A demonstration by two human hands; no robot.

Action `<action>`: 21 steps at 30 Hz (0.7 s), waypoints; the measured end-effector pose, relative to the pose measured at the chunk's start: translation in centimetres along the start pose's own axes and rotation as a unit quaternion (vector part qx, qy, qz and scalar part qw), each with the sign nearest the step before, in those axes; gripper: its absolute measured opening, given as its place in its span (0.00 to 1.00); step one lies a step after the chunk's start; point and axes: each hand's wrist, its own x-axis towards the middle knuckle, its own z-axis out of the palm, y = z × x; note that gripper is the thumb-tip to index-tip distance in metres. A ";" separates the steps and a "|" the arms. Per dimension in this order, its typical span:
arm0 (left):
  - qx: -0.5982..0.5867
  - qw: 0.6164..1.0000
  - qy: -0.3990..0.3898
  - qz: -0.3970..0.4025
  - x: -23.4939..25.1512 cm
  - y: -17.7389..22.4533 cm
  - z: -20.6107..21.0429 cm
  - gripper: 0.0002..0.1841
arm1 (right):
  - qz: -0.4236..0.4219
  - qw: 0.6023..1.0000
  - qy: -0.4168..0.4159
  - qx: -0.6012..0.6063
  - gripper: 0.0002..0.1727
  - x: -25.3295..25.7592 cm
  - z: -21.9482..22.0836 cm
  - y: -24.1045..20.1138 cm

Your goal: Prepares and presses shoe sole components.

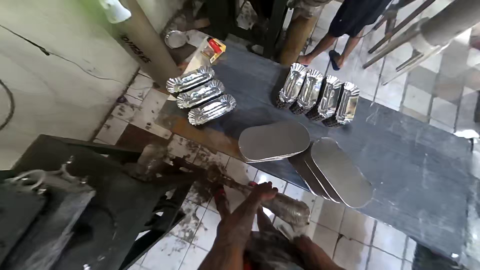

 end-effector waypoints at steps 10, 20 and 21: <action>-0.103 0.984 0.125 0.068 -16.8 0.4 -8.4 0.30 | -0.061 0.998 -0.004 0.020 0.19 -0.2 0.6 -1.6; -0.344 0.668 0.633 0.190 -38.6 -10.3 -16.9 0.22 | -0.237 0.968 0.068 0.054 0.21 5.7 -2.6 -9.1; -0.295 0.701 0.637 0.129 -38.8 -11.6 -15.0 0.23 | -0.258 0.959 0.098 0.061 0.20 6.3 -2.7 -11.2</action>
